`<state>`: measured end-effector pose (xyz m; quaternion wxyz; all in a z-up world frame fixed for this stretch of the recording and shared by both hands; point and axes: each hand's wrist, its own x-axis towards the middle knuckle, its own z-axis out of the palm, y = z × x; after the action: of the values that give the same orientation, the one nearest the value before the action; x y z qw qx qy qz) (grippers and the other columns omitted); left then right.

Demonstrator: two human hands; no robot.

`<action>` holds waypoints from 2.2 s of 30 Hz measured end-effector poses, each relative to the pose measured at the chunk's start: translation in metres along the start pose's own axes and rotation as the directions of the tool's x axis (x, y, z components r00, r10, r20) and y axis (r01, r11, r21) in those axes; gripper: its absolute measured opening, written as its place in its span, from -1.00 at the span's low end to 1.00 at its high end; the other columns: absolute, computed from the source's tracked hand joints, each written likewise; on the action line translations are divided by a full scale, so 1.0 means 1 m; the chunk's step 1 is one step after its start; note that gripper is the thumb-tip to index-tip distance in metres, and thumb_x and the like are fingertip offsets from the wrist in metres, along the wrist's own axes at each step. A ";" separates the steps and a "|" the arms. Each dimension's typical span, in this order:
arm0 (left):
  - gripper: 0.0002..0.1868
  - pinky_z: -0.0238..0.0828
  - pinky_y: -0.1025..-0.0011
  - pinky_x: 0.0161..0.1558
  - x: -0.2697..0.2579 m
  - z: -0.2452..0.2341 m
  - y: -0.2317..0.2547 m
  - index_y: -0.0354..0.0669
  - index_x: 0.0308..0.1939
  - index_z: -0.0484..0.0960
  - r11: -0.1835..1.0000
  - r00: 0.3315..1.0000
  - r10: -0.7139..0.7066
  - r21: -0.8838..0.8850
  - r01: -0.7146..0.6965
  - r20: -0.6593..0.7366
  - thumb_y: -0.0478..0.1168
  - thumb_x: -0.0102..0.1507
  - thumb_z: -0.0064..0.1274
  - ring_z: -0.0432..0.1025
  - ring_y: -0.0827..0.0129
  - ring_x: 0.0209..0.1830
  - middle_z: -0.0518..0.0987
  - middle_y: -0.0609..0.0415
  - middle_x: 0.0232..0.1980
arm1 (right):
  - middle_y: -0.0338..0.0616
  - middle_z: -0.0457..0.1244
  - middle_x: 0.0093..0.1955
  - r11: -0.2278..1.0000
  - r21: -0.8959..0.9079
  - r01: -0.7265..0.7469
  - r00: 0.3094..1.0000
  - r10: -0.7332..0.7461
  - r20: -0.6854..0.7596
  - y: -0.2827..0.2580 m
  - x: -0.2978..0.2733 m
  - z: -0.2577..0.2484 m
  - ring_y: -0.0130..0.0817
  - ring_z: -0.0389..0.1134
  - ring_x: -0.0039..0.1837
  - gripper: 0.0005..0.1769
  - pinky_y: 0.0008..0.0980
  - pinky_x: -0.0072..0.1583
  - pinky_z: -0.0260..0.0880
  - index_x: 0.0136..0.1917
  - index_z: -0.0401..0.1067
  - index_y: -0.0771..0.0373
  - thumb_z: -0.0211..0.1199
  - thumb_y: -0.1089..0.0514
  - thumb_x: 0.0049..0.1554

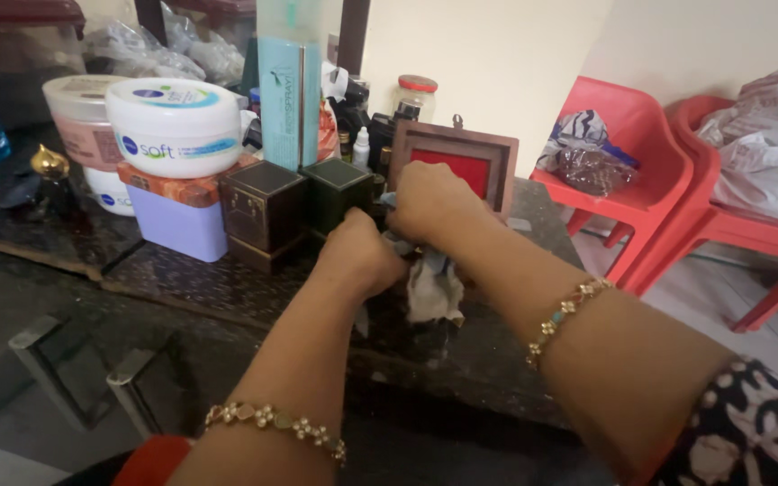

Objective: The person wipes the exterior and interior of a small wooden box and a black rectangular box using a cloth. They open and close the wooden box, wipe its red-lined interior, and then wipe the black box before placing it on the counter.

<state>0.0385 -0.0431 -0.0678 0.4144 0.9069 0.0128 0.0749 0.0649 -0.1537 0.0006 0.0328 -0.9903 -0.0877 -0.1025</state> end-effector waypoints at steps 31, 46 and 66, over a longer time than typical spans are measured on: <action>0.15 0.41 0.19 0.27 -0.016 -0.017 0.023 -0.48 0.40 0.10 0.990 0.982 -0.138 -0.007 0.140 0.132 -0.06 -0.05 0.48 0.44 -0.02 0.32 0.51 -0.32 0.27 | 0.10 0.24 0.29 0.951 -0.183 0.248 0.969 -0.246 0.036 -0.010 -0.011 0.002 0.07 0.34 0.30 -0.73 -0.01 0.22 0.41 0.10 0.53 0.25 0.19 0.19 0.14; 0.03 0.43 0.15 0.25 -0.014 -0.012 0.019 -0.41 0.37 0.15 0.991 0.983 -0.130 -0.009 0.132 0.129 -0.09 -0.02 0.42 0.45 -0.05 0.30 0.52 -0.33 0.26 | 0.09 0.13 0.40 0.978 -0.174 0.111 0.981 -0.080 0.180 -0.013 -0.006 0.003 0.08 0.26 0.38 -0.65 0.03 0.28 0.34 0.18 0.49 0.23 0.16 0.18 0.12; 0.16 0.45 0.19 0.25 -0.021 -0.016 0.018 -0.49 0.32 0.18 0.997 0.997 -0.059 -0.054 0.062 0.055 0.07 -0.12 0.51 0.48 -0.03 0.27 0.56 -0.34 0.21 | 0.07 0.29 0.15 0.887 -0.231 0.400 0.915 -0.401 0.047 -0.002 -0.010 0.000 0.00 0.36 0.20 -0.81 -0.06 0.15 0.42 -0.09 0.57 0.27 0.22 0.20 0.04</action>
<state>0.0146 -0.0445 -0.0468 0.4419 0.8958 0.0272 0.0384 0.0552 -0.1532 -0.0014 -0.1068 -0.9476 -0.2771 -0.1176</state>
